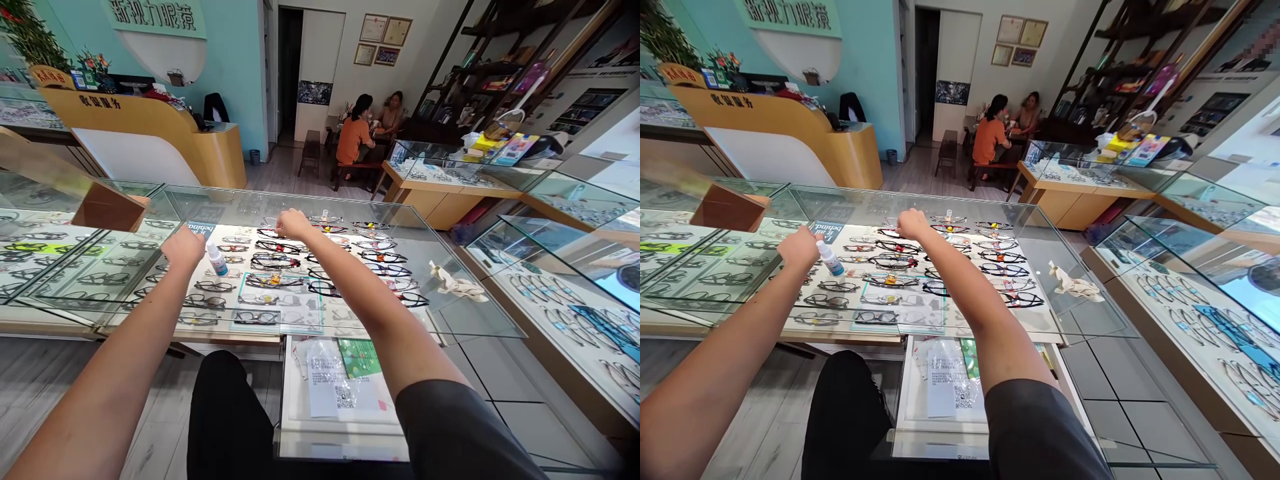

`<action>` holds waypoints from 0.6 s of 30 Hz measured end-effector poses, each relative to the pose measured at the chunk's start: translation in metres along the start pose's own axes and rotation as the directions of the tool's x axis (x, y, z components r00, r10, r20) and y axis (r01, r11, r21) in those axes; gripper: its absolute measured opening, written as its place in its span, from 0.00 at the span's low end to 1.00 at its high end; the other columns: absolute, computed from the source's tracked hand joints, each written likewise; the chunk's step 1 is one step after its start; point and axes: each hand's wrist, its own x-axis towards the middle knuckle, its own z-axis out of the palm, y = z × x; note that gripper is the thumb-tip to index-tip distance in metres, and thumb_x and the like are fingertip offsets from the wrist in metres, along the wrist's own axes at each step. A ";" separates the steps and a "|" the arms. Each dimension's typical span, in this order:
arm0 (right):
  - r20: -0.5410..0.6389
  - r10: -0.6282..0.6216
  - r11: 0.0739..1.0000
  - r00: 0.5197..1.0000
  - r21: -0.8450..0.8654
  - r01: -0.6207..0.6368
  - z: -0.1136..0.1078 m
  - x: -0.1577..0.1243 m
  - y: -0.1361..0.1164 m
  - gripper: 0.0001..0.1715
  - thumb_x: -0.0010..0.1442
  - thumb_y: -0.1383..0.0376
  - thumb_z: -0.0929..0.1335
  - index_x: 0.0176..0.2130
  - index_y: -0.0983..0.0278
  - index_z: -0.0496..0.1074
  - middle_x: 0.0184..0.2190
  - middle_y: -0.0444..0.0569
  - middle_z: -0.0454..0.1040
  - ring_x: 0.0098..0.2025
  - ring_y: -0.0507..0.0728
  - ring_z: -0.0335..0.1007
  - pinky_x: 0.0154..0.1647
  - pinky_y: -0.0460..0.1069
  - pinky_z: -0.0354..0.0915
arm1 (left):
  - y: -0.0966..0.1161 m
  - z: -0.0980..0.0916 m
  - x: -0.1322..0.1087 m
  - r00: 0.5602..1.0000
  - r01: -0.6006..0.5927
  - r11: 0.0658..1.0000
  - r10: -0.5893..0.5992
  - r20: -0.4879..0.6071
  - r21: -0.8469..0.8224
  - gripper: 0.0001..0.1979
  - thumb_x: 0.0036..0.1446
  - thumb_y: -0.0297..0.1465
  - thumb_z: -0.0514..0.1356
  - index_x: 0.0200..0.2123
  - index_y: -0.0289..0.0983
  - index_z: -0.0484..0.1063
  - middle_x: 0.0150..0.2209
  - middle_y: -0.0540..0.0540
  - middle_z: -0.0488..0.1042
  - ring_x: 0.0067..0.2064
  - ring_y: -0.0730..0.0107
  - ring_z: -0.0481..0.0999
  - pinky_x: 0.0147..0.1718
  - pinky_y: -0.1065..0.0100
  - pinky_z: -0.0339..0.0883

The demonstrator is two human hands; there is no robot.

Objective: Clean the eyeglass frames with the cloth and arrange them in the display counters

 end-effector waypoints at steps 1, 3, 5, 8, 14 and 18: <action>0.002 0.001 1.000 1.000 0.004 -0.001 0.000 0.001 0.000 0.14 0.76 0.61 0.72 0.51 0.64 0.88 0.58 0.62 0.84 0.64 0.69 0.70 0.64 0.59 0.64 | 0.000 0.000 0.000 1.000 0.000 1.000 0.000 0.004 0.000 0.25 0.76 0.39 0.51 0.63 0.29 0.74 0.57 0.19 0.82 0.60 0.34 0.82 0.53 0.48 0.70; 0.009 0.005 1.000 1.000 0.011 -0.005 0.001 0.002 0.001 0.14 0.76 0.61 0.72 0.51 0.64 0.87 0.58 0.62 0.84 0.64 0.69 0.70 0.64 0.59 0.64 | 0.001 -0.001 -0.001 1.000 -0.001 1.000 0.001 0.006 -0.001 0.25 0.76 0.39 0.51 0.63 0.28 0.74 0.57 0.19 0.82 0.61 0.34 0.82 0.53 0.48 0.70; 0.018 0.012 1.000 1.000 0.018 -0.012 0.001 0.002 0.002 0.14 0.77 0.60 0.71 0.52 0.64 0.87 0.58 0.62 0.85 0.65 0.68 0.71 0.64 0.58 0.65 | 0.001 -0.001 -0.002 1.000 -0.001 1.000 0.001 -0.002 -0.007 0.25 0.75 0.40 0.51 0.64 0.29 0.74 0.57 0.19 0.82 0.61 0.33 0.82 0.53 0.47 0.70; 0.027 0.023 0.999 0.999 0.023 -0.024 0.000 0.003 0.001 0.15 0.77 0.60 0.71 0.54 0.64 0.86 0.55 0.61 0.86 0.65 0.68 0.72 0.64 0.57 0.65 | 0.001 0.000 0.000 1.000 0.004 0.999 -0.004 -0.017 -0.031 0.26 0.74 0.43 0.55 0.63 0.32 0.75 0.56 0.19 0.82 0.61 0.29 0.83 0.53 0.45 0.71; -0.001 0.039 0.999 0.999 0.018 -0.039 -0.002 -0.005 -0.002 0.16 0.77 0.59 0.72 0.56 0.63 0.85 0.59 0.61 0.83 0.63 0.69 0.74 0.63 0.58 0.65 | 0.000 0.000 0.001 0.999 -0.002 0.999 0.001 -0.033 -0.032 0.25 0.72 0.45 0.56 0.61 0.33 0.76 0.55 0.20 0.83 0.60 0.28 0.83 0.52 0.43 0.73; -0.081 0.006 1.000 0.997 0.017 -0.004 -0.007 -0.025 -0.005 0.20 0.79 0.56 0.71 0.63 0.61 0.81 0.69 0.61 0.74 0.67 0.68 0.69 0.68 0.59 0.63 | 0.001 -0.002 -0.001 1.000 -0.005 1.000 0.005 -0.006 -0.031 0.24 0.74 0.39 0.53 0.62 0.30 0.75 0.57 0.18 0.81 0.62 0.30 0.82 0.53 0.44 0.72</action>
